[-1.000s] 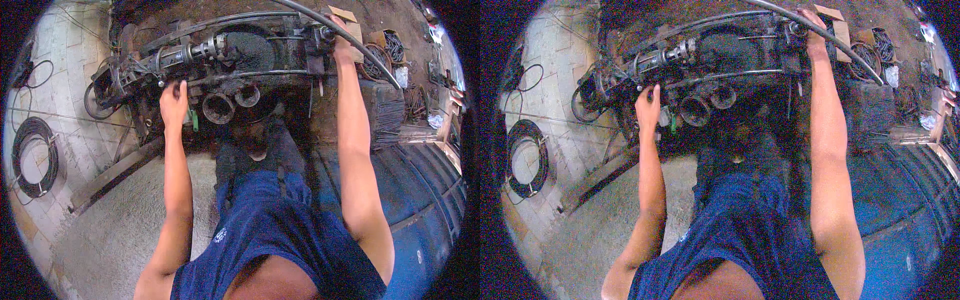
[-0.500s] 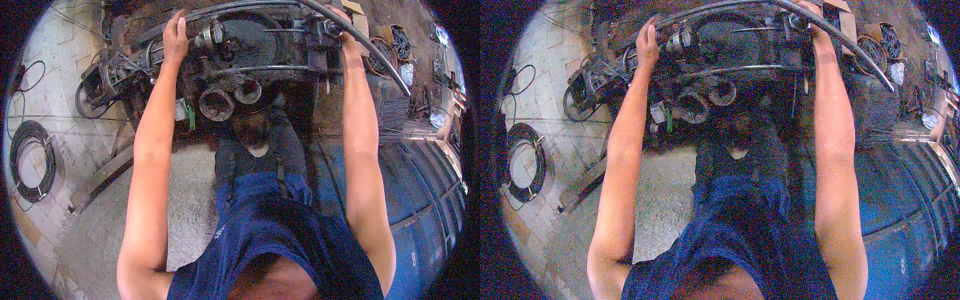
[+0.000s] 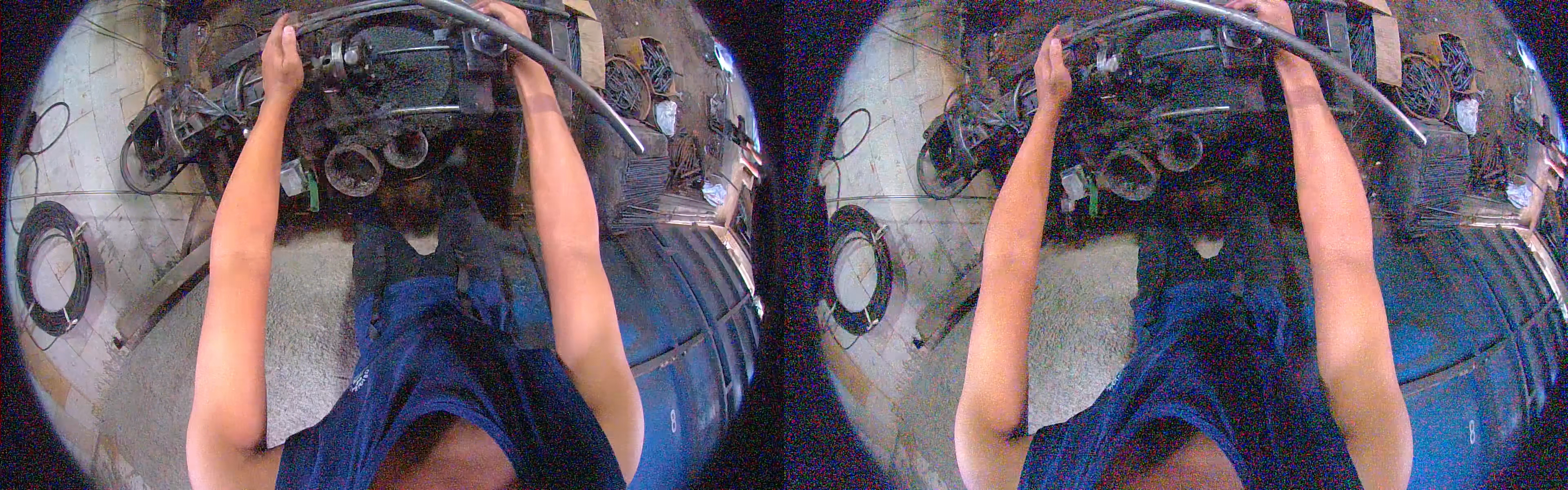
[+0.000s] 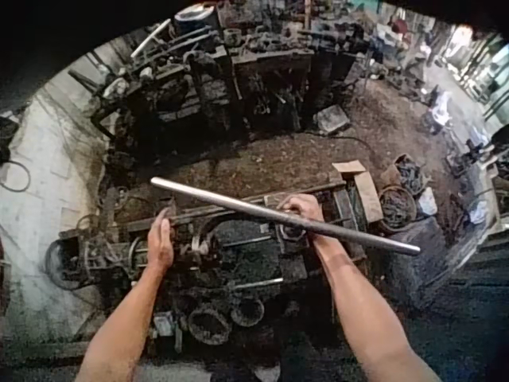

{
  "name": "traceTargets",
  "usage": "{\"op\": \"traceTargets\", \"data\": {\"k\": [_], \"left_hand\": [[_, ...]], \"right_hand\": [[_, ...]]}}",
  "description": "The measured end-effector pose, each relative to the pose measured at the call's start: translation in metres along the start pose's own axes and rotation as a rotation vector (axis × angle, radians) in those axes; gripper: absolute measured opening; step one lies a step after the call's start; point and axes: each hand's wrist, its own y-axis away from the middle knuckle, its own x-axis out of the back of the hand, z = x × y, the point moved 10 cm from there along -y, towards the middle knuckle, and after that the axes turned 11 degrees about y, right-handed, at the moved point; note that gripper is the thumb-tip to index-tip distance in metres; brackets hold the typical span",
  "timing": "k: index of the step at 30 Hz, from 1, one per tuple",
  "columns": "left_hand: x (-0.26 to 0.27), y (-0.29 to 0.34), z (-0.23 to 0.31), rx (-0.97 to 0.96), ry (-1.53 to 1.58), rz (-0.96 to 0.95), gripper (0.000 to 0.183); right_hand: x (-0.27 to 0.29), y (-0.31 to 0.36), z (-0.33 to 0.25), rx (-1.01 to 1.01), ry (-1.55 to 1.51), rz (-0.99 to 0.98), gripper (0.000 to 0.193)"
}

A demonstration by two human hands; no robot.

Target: Measure and adjust a metal pipe on a fabrication machine.

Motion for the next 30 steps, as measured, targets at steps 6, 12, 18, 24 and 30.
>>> {"op": "traceTargets", "data": {"k": [6,12,18,24,30], "left_hand": [[-0.002,0.000,0.001,0.021,0.021,-0.004,0.046],[-0.001,0.002,0.005,-0.016,0.100,0.012,0.047],[-0.007,0.000,0.009,0.030,0.120,-0.041,0.053],[-0.005,0.002,0.011,0.018,0.149,-0.026,0.051],[-0.012,0.000,0.010,0.057,0.234,-0.053,0.049]], "right_hand": [[-0.018,-0.004,0.001,-0.137,-0.124,-0.009,0.021],[-0.030,0.000,0.013,-0.315,-0.349,-0.073,0.031],[-0.013,-0.008,-0.016,-0.141,-0.155,0.041,0.039],[-0.039,0.015,0.032,-0.716,-0.474,-0.009,0.030],[-0.033,0.025,0.051,-0.273,-0.237,-0.131,0.031]]}}
